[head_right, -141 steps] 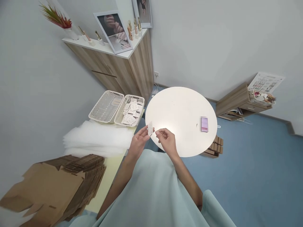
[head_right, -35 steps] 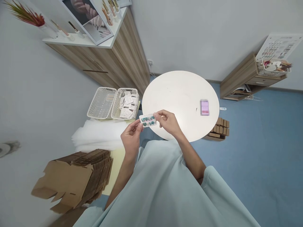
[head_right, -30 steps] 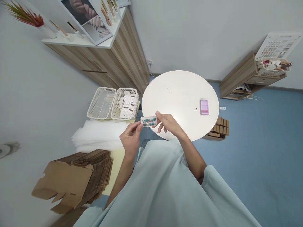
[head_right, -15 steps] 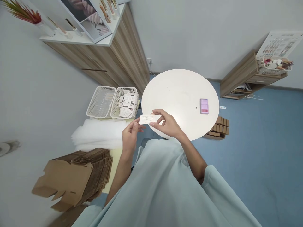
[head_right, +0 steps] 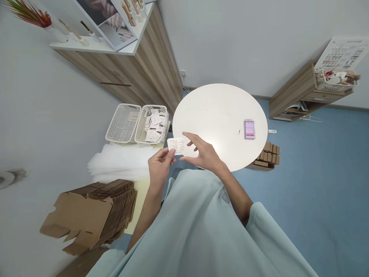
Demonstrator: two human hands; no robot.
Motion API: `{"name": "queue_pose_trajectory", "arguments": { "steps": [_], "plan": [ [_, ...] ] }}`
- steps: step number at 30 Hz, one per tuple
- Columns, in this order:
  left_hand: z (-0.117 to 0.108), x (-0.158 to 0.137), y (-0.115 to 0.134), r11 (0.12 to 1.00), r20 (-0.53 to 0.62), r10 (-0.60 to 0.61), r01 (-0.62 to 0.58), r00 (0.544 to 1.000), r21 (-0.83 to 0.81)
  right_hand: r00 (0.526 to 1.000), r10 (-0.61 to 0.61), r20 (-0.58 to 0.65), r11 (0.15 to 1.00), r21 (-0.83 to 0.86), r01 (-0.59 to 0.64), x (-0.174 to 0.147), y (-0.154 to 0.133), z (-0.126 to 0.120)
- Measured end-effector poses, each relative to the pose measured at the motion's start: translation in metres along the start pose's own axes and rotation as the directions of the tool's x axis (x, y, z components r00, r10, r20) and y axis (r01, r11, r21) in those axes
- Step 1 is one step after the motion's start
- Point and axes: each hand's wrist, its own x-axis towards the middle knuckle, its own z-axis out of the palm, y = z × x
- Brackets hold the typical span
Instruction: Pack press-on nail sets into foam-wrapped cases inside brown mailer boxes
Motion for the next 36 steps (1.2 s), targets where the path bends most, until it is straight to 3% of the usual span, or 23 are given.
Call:
{"name": "queue_pose_trajectory", "arguments": {
  "steps": [4, 9, 15, 19, 24, 32, 36],
  "plan": [
    [0.003, 0.001, -0.002, 0.997, 0.019, 0.071, -0.071, 0.997, 0.025, 0.986, 0.086, -0.146, 0.991, 0.112, -0.07, 0.003, 0.0, 0.0],
    [0.004, -0.001, -0.002, 0.993, 0.066, 0.111, -0.112, 0.992, 0.026, 0.984, 0.071, -0.163, 0.989, 0.139, -0.048, 0.004, -0.004, -0.005],
    [-0.003, 0.003, 0.002, 0.996, 0.094, -0.083, 0.087, 0.992, -0.033, 0.981, -0.052, -0.189, 0.996, 0.059, 0.064, -0.005, -0.001, -0.002],
    [-0.006, 0.01, 0.004, 0.974, 0.118, -0.191, 0.203, 0.975, -0.101, 0.971, -0.166, -0.173, 0.986, -0.026, 0.164, -0.011, 0.008, 0.0],
    [-0.004, 0.017, 0.011, 0.964, 0.104, -0.207, 0.221, 0.973, -0.145, 0.947, -0.271, -0.169, 0.961, -0.11, 0.256, -0.017, 0.018, 0.001],
    [0.0, 0.027, 0.013, 0.996, 0.083, -0.079, 0.081, 0.993, -0.026, 0.97, -0.19, -0.155, 0.955, -0.258, 0.146, -0.017, 0.018, -0.004],
    [0.003, 0.03, 0.003, 0.995, 0.121, -0.102, 0.098, 0.987, 0.035, 0.981, -0.193, -0.032, 0.944, -0.279, 0.177, -0.005, 0.021, -0.004]
  ]
}}
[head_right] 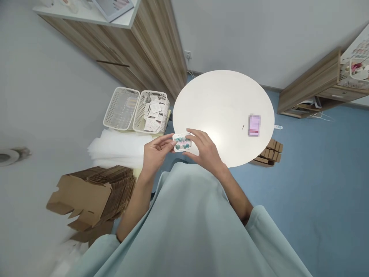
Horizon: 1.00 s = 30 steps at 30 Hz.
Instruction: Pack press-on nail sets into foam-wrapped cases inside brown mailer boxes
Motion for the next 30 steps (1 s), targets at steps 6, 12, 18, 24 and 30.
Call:
{"name": "queue_pose_trajectory", "arguments": {
  "steps": [6, 12, 18, 24, 30],
  "plan": [
    [-0.005, 0.009, -0.025, 0.997, -0.003, -0.053, 0.053, 0.999, 0.051, 0.979, 0.0, 0.206, 0.999, -0.032, 0.006, 0.007, 0.021, 0.021],
    [-0.019, 0.034, -0.08, 0.987, 0.045, -0.111, 0.104, 0.993, 0.121, 0.946, 0.028, 0.324, 0.998, -0.056, -0.011, 0.004, 0.054, 0.063],
    [-0.039, 0.066, -0.136, 0.923, 0.09, -0.187, 0.144, 0.978, 0.357, 0.897, 0.155, 0.414, 0.987, -0.107, -0.121, 0.001, 0.093, 0.122],
    [-0.059, 0.077, -0.147, 0.869, 0.089, -0.229, 0.162, 0.969, 0.468, 0.86, 0.289, 0.42, 0.956, -0.181, -0.232, 0.0, 0.127, 0.17],
    [-0.101, 0.083, -0.141, 0.874, 0.085, -0.25, 0.187, 0.965, 0.448, 0.836, 0.383, 0.393, 0.92, -0.241, -0.308, 0.007, 0.132, 0.187]
  ]
}}
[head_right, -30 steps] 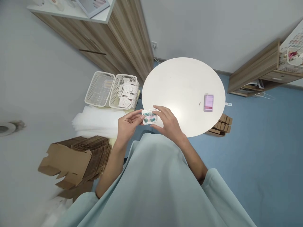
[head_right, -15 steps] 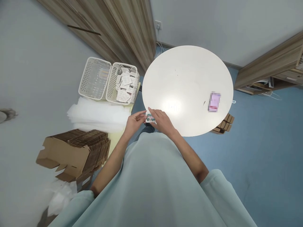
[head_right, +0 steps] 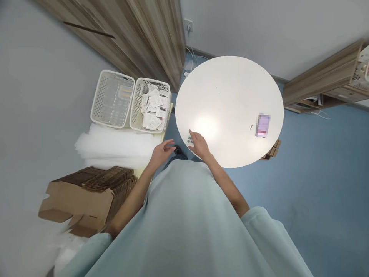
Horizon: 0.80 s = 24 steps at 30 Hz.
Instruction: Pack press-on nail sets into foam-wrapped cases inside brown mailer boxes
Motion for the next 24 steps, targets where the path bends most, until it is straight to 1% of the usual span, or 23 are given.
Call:
{"name": "queue_pose_trajectory", "arguments": {
  "steps": [3, 7, 13, 16, 20, 22, 24],
  "plan": [
    [-0.027, 0.005, -0.009, 1.0, -0.004, 0.005, -0.005, 1.0, -0.024, 0.998, 0.039, -0.039, 0.999, -0.001, -0.039, 0.002, -0.015, -0.007],
    [-0.066, 0.015, -0.018, 0.996, -0.034, 0.038, -0.041, 0.999, -0.074, 0.991, 0.067, -0.112, 0.998, -0.012, -0.068, 0.005, -0.044, -0.019],
    [-0.13, 0.034, -0.024, 0.992, -0.113, 0.084, -0.093, 0.99, -0.081, 0.98, 0.039, -0.194, 0.998, -0.042, -0.048, 0.016, -0.094, -0.03],
    [-0.166, 0.049, -0.034, 0.993, -0.187, 0.103, -0.111, 0.977, -0.036, 0.977, 0.017, -0.213, 0.998, -0.057, -0.03, 0.022, -0.12, -0.032],
    [-0.213, 0.077, -0.052, 0.99, -0.3, 0.122, -0.096, 0.946, 0.098, 0.974, 0.006, -0.226, 0.997, -0.071, -0.023, 0.03, -0.151, -0.033],
    [-0.232, 0.095, -0.059, 0.984, -0.346, 0.125, -0.072, 0.93, 0.163, 0.976, 0.011, -0.218, 0.996, -0.08, -0.029, 0.033, -0.164, -0.034],
    [-0.246, 0.115, -0.062, 0.976, -0.364, 0.132, -0.056, 0.922, 0.211, 0.978, 0.013, -0.209, 0.995, -0.092, -0.033, 0.035, -0.174, -0.034]
  ]
}}
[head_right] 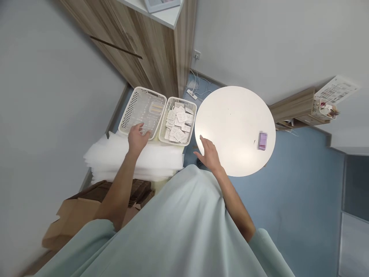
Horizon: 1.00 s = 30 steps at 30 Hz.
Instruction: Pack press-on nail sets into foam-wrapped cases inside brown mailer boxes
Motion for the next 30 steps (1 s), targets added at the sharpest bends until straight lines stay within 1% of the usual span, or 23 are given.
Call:
{"name": "queue_pose_trajectory", "arguments": {
  "steps": [3, 5, 7, 9, 11, 14, 16, 18, 20, 22, 25, 27, 30],
  "plan": [
    [0.001, 0.034, 0.0, 0.999, 0.015, 0.043, -0.043, 0.999, 0.023, 1.0, -0.004, -0.002, 1.0, -0.022, 0.004, 0.001, -0.011, -0.001],
    [0.006, 0.056, 0.005, 0.992, 0.037, 0.121, -0.122, 0.992, 0.026, 1.0, -0.001, -0.007, 0.999, -0.035, 0.001, -0.001, -0.017, -0.002],
    [0.013, 0.08, 0.013, 0.975, 0.079, 0.216, -0.219, 0.973, 0.034, 1.0, 0.013, -0.014, 0.999, -0.042, -0.013, -0.005, -0.021, -0.004],
    [0.019, 0.103, 0.022, 0.949, 0.153, 0.298, -0.31, 0.942, 0.061, 0.999, 0.034, -0.024, 0.998, -0.048, -0.035, -0.011, -0.024, -0.005],
    [0.025, 0.123, 0.03, 0.913, 0.256, 0.355, -0.393, 0.899, 0.113, 0.998, 0.058, -0.037, 0.997, -0.054, -0.06, -0.02, -0.026, -0.006],
    [0.032, 0.145, 0.04, 0.849, 0.406, 0.374, -0.484, 0.834, 0.213, 0.992, 0.105, -0.065, 0.992, -0.059, -0.109, -0.036, -0.026, -0.008],
    [0.035, 0.153, 0.043, 0.808, 0.456, 0.367, -0.521, 0.811, 0.276, 0.986, 0.14, -0.09, 0.988, -0.057, -0.146, -0.047, -0.025, -0.009],
    [0.034, 0.155, 0.045, 0.775, 0.472, 0.366, -0.543, 0.802, 0.322, 0.979, 0.171, -0.114, 0.983, -0.048, -0.177, -0.058, -0.022, -0.01],
    [0.031, 0.154, 0.046, 0.758, 0.476, 0.354, -0.545, 0.805, 0.358, 0.972, 0.194, -0.13, 0.979, -0.034, -0.2, -0.067, -0.017, -0.01],
    [0.025, 0.148, 0.049, 0.751, 0.466, 0.331, -0.528, 0.82, 0.395, 0.97, 0.204, -0.135, 0.978, -0.021, -0.209, -0.073, -0.012, -0.01],
    [0.016, 0.133, 0.06, 0.763, 0.406, 0.326, -0.491, 0.854, 0.42, 0.972, 0.194, -0.133, 0.981, 0.003, -0.195, -0.074, -0.002, -0.011],
    [0.014, 0.117, 0.073, 0.792, 0.367, 0.352, -0.483, 0.861, 0.374, 0.977, 0.174, -0.123, 0.985, 0.028, -0.172, -0.07, 0.004, -0.013],
    [0.021, 0.079, 0.1, 0.841, 0.349, 0.408, -0.496, 0.844, 0.217, 0.988, 0.125, -0.093, 0.99, 0.071, -0.118, -0.059, 0.016, -0.021]
  ]
}}
